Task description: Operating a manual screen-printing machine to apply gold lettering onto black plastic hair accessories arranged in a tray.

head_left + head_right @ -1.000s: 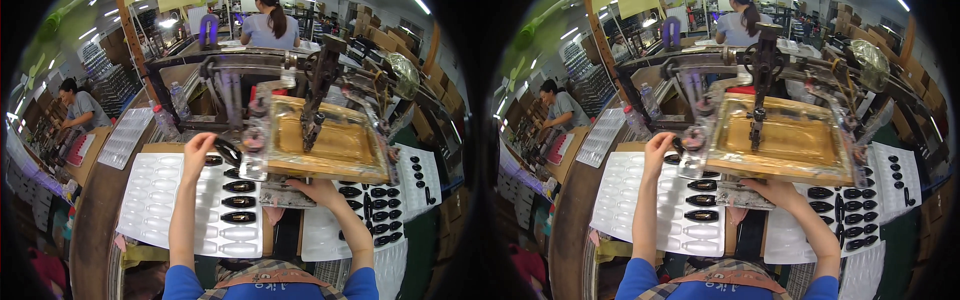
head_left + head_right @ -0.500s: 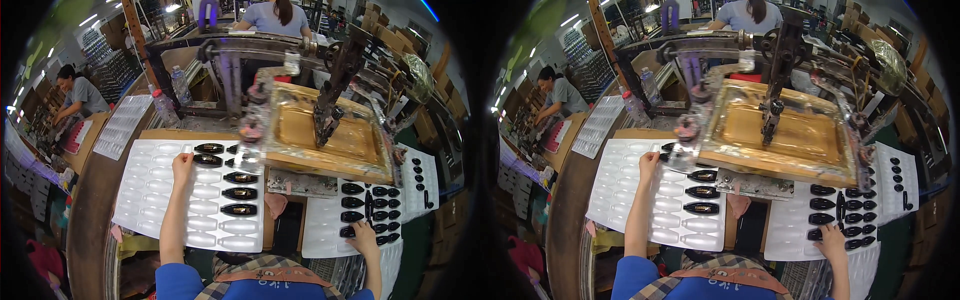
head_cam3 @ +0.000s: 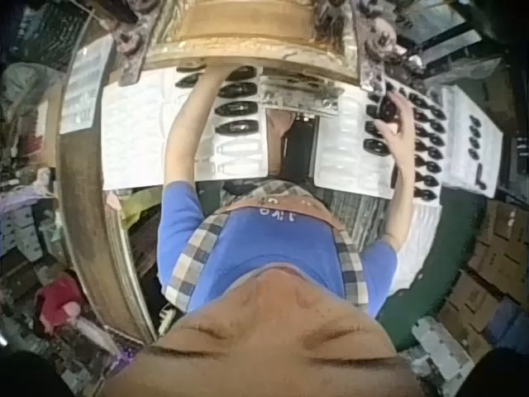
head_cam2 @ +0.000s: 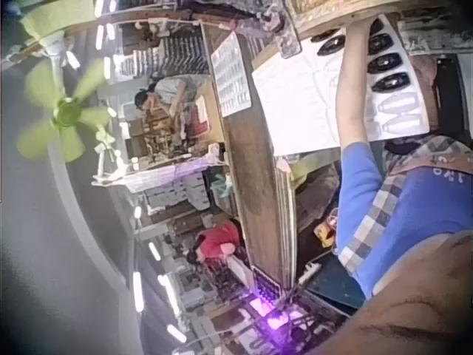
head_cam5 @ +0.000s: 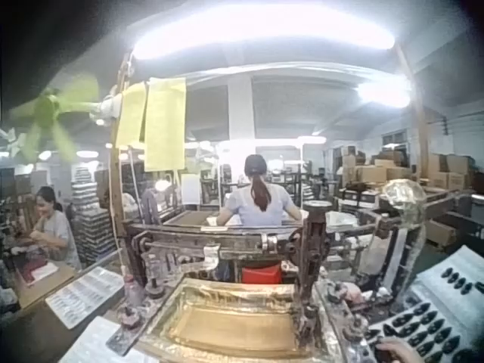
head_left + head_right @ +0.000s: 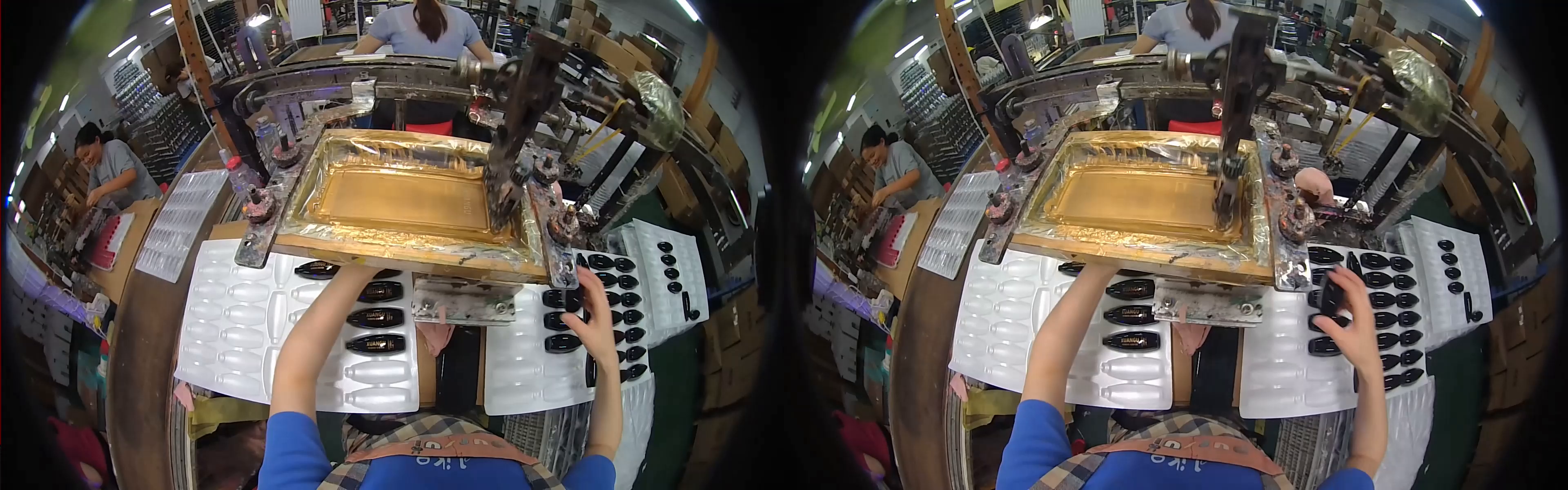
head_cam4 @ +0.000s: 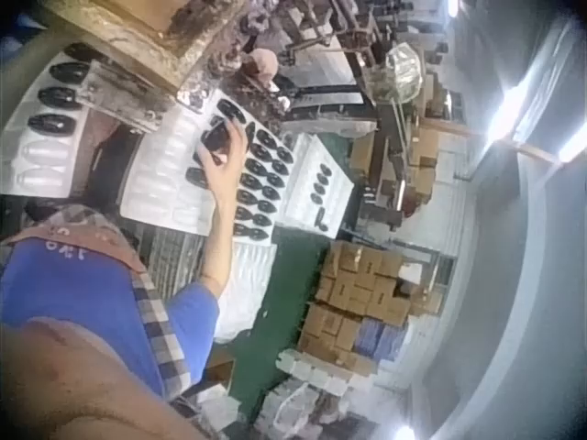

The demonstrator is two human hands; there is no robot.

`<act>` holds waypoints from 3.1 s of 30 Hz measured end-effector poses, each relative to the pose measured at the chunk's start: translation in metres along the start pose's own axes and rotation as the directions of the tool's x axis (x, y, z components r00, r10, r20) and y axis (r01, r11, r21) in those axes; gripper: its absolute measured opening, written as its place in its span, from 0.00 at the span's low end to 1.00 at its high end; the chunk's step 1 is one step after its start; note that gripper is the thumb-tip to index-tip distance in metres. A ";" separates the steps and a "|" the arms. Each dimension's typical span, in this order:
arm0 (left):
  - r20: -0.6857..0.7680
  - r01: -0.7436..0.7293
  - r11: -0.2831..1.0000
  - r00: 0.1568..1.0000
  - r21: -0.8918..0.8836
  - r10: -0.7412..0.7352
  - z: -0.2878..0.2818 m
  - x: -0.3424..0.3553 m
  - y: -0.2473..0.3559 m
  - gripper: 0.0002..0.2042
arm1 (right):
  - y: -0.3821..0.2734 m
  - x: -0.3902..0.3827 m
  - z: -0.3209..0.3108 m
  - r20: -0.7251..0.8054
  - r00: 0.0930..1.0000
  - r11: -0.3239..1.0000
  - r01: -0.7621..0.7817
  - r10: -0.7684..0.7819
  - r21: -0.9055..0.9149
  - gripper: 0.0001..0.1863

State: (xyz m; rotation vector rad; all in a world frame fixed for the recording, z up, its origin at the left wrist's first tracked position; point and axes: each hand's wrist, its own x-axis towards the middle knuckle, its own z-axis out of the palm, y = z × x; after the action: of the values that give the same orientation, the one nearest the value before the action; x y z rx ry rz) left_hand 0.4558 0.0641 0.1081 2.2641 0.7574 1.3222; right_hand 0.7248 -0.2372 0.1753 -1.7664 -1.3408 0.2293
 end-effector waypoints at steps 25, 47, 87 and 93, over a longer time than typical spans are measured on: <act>-0.140 0.580 0.714 0.729 -0.393 -0.670 -0.081 -0.113 -0.091 0.08 | 0.022 0.010 0.066 -0.299 0.909 0.806 -0.064 0.291 0.589 0.18; 0.535 0.554 0.445 0.825 -0.704 -0.181 -0.044 0.158 0.176 0.14 | 0.001 -0.068 0.018 -0.140 0.989 0.929 0.016 0.039 0.371 0.26; 0.545 0.013 0.957 0.820 0.291 -0.177 -0.115 -0.170 0.096 0.33 | -0.069 0.048 0.068 0.156 0.986 0.984 0.032 -0.059 0.174 0.16; 0.671 -0.032 0.815 0.586 0.578 -0.453 -0.120 -0.204 0.077 0.41 | -0.016 0.008 0.041 0.050 0.997 0.993 0.062 -0.057 -0.098 0.24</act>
State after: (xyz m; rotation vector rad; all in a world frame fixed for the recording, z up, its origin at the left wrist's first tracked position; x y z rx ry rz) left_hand 0.2865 -0.1157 0.0753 2.6726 1.0857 -0.1592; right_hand 0.6920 -0.2082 0.1659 -1.8097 -1.4584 0.1745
